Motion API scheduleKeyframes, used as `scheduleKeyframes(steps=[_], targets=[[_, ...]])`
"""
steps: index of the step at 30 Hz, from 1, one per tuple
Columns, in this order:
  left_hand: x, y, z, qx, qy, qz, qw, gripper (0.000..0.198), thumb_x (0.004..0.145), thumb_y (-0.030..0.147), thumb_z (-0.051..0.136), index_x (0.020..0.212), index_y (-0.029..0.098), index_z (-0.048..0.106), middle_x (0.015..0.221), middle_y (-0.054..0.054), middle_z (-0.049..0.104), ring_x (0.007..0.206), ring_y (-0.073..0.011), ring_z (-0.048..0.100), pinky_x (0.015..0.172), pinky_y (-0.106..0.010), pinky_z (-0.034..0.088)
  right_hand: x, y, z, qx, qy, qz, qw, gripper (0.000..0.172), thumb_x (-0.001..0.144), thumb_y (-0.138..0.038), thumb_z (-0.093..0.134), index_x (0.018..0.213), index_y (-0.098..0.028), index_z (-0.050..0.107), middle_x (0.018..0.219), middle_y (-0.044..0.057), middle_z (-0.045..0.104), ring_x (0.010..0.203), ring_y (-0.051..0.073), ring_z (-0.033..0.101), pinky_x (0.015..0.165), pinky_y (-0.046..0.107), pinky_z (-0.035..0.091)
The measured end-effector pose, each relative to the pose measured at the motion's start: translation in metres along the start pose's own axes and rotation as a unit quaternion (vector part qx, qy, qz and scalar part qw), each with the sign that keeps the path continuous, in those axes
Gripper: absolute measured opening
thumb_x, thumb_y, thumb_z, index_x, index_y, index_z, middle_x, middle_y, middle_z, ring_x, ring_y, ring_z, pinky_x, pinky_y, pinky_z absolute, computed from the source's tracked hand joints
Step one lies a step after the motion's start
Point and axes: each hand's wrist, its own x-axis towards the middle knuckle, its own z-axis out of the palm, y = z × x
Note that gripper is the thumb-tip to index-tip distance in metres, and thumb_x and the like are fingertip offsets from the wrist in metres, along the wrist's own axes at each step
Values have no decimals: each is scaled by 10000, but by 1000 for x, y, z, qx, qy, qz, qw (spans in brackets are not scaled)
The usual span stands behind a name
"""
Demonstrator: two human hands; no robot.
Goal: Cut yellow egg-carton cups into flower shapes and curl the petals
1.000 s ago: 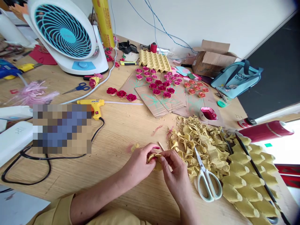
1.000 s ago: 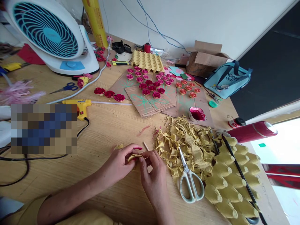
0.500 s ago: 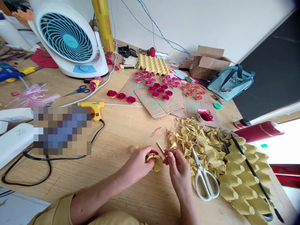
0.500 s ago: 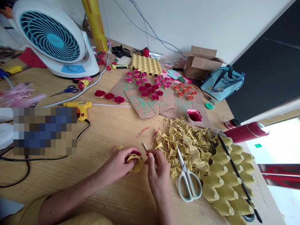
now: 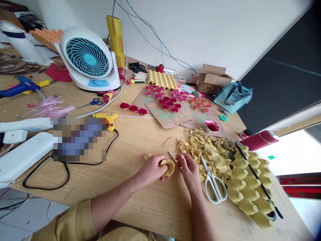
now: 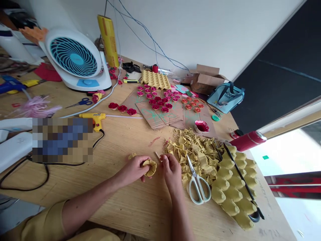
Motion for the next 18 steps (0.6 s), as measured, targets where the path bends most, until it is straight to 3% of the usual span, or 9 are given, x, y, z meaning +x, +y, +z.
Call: scheduleKeyframes(steps=[4, 10, 15, 18], targets=[[-3, 2, 1, -16, 0, 11, 1000, 149, 708, 188, 541, 817, 146, 634, 742, -6, 653, 587, -113, 638, 384, -129, 471, -1, -1, 1, 21, -18, -8, 1000, 389, 913, -539, 539, 902, -166, 646, 784, 26, 638, 641, 152, 579, 585, 246, 470], [-2, 6, -5, -99, -55, -5, 994, 343, 771, 339, 504, 986, 107, 637, 886, -88, 668, 707, -157, 645, 444, -192, 510, -3, -5, 1, 38, -31, -19, 999, 376, 926, -522, 539, 886, -161, 638, 760, 12, 610, 622, 135, 536, 545, 230, 443], [-2, 5, -12, -248, -118, -33, 961, 409, 840, 374, 454, 1126, 122, 600, 1007, -122, 659, 812, -175, 622, 539, -225, 530, -4, -10, -2, 45, -30, -7, 998, 333, 941, -485, 542, 908, -171, 649, 798, 9, 602, 671, 134, 540, 598, 232, 459], [-2, 4, -15, -281, -133, -46, 949, 417, 857, 368, 462, 1185, 139, 582, 1075, -130, 638, 880, -194, 604, 572, -242, 533, -6, -10, -3, 34, -42, -4, 999, 301, 953, -464, 532, 911, -186, 641, 769, 0, 588, 693, 146, 544, 619, 239, 455]])
